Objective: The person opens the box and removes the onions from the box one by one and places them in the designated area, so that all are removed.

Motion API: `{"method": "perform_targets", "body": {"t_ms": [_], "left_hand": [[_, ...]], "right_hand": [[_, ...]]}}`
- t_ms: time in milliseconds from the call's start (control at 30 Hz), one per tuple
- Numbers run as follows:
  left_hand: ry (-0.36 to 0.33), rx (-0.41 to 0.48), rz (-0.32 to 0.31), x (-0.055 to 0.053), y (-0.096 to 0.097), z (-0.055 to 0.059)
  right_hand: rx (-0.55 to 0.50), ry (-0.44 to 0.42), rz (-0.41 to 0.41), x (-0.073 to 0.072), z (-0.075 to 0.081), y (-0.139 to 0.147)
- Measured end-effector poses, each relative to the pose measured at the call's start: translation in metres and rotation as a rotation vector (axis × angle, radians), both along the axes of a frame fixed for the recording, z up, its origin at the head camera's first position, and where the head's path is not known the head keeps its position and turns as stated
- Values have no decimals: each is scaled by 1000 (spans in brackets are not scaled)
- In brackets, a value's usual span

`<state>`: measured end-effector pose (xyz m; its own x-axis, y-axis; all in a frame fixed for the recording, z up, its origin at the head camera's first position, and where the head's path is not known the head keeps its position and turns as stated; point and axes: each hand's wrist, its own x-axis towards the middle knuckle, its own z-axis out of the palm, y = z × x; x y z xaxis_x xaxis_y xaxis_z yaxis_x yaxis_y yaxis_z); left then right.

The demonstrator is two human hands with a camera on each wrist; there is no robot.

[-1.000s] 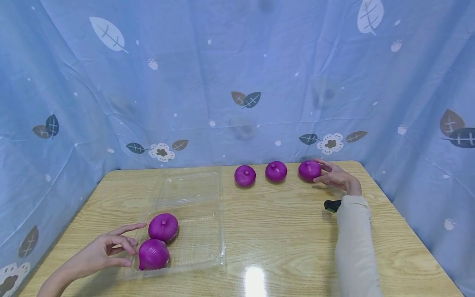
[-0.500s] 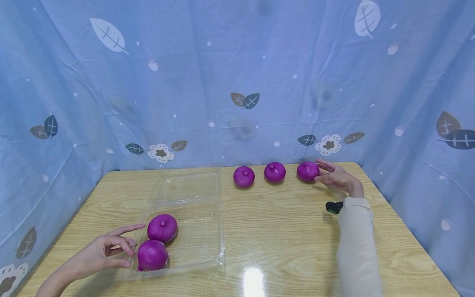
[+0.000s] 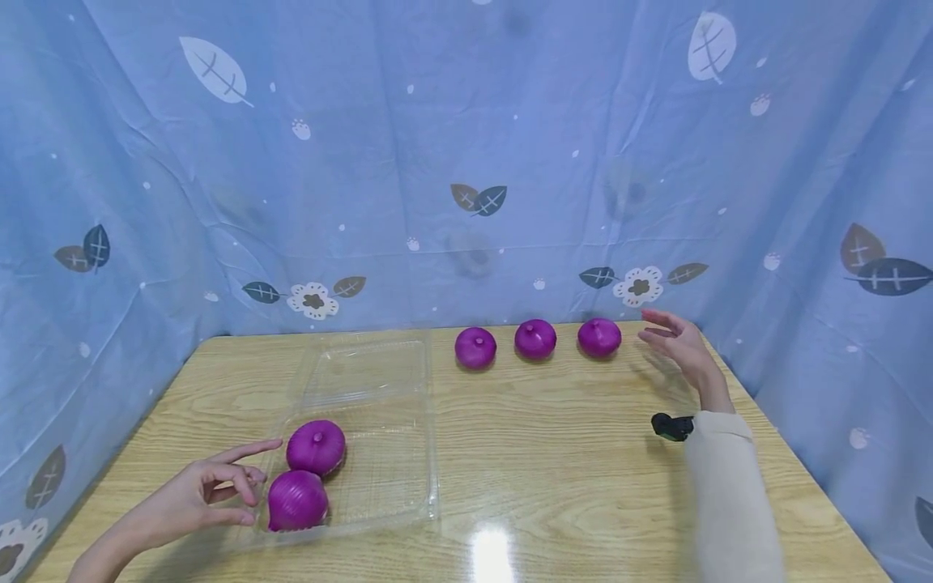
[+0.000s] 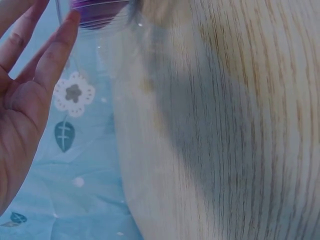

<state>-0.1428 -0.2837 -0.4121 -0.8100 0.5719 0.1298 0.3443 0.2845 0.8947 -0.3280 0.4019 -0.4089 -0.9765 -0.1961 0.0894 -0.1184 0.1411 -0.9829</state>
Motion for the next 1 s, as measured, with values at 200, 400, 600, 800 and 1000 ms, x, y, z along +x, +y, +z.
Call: {"method": "perform_targets", "body": {"t_ms": [200,400,600,800,1000], "left_hand": [[11,-30,23,3,-1,1],[27,-77,33,3,-1,2],[72,-79,21,2,-1,0],[61,-63,14,3,-1,0],[65,-46,11,3,-1,0]], "right_hand": [[-31,89,19,9,-2,-11],[-43,150,133,24,-2,-22],[136,153,160,45,6,-40],[221,138,265,61,15,-61],[256,129,386,78,23,-83]]}}
